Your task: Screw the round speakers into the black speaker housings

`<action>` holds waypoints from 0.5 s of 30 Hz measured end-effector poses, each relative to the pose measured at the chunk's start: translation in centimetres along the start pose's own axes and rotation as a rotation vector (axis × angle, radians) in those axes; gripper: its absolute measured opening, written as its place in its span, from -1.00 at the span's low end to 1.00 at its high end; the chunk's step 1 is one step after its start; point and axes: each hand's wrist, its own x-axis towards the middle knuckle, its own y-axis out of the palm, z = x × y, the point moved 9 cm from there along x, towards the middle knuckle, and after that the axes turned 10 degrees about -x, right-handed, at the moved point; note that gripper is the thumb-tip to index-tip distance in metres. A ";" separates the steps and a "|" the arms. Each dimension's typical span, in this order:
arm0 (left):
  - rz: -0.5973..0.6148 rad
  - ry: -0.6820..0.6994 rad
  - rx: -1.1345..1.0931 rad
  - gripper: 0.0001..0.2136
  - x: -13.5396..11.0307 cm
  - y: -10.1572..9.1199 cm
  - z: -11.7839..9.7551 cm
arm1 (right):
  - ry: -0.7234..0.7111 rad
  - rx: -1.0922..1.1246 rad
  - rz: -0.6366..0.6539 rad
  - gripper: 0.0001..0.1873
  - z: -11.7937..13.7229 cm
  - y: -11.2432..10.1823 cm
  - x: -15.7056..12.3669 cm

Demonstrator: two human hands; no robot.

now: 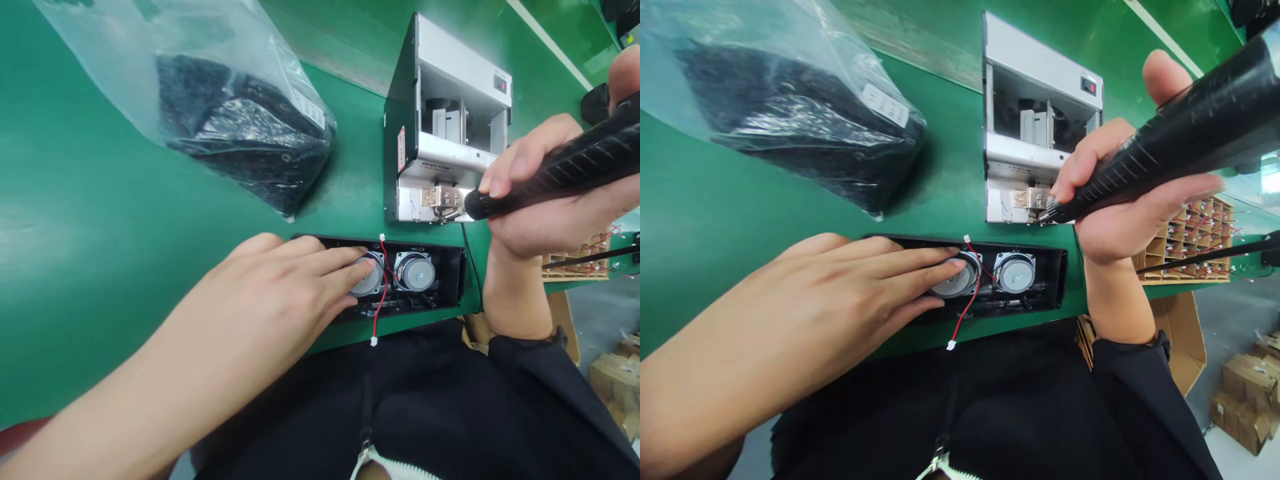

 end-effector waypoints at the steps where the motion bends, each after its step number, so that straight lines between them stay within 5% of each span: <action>1: -0.004 -0.003 0.001 -0.63 0.0 0.1 0.0 | -0.014 0.012 0.026 -0.30 0.0 0.2 -0.1; 4: 0.000 0.007 0.009 -0.63 0.1 0.3 0.0 | 0.000 0.190 0.108 -0.46 0.8 0.1 -0.5; 9: 0.027 -0.022 -0.030 -0.66 0.3 0.5 0.3 | 0.307 0.289 0.296 -0.47 3.5 -0.9 -2.1; 15: 0.029 -0.023 -0.016 -0.66 0.2 0.6 0.4 | 0.264 0.223 0.274 -0.36 5.6 0.5 -4.1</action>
